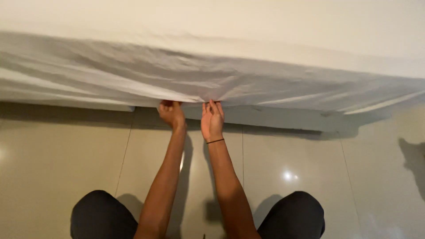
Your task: Tucking a white bedsheet under the mattress of a bed in a hotel room.
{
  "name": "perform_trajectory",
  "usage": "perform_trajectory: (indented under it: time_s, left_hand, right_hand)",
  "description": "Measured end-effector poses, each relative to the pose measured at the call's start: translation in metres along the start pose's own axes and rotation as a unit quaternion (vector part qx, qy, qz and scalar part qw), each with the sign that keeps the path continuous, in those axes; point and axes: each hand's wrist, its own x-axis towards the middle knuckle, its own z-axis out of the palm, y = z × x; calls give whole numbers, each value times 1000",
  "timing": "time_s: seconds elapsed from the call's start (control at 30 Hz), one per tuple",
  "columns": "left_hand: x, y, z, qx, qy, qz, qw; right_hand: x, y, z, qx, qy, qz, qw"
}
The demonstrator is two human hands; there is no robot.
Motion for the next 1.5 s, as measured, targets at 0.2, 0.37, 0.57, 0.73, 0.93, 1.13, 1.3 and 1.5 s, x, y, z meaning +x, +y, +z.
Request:
perform_trajectory:
  time_s: [0.2, 0.37, 0.57, 0.73, 0.93, 1.13, 1.3, 1.5]
  left_hand:
    - [17, 68, -9, 30, 23, -83, 996]
    - [8, 117, -8, -126, -52, -216, 967]
    - [23, 180, 6, -194, -154, -325, 913]
    - [45, 170, -7, -199, -196, -365, 888]
    - [55, 148, -13, -231, -243, -397, 854]
    - [78, 67, -15, -129, -152, -401, 894]
    - [78, 51, -23, 125, -9, -309, 943]
    - [60, 102, -21, 124, -6, -280, 952]
  right_hand:
    - [27, 9, -24, 127, 33, 18, 991]
    - [11, 6, -12, 139, 43, 9, 989]
    - [12, 3, -17, 120, 78, 3, 990]
    - [13, 6, -17, 76, 72, -13, 994]
    - [9, 2, -23, 110, 78, -3, 991]
    - [33, 0, -101, 74, 126, -40, 988]
    - [51, -14, -74, -45, 261, -65, 962]
    - [45, -19, -36, -34, 362, -22, 931]
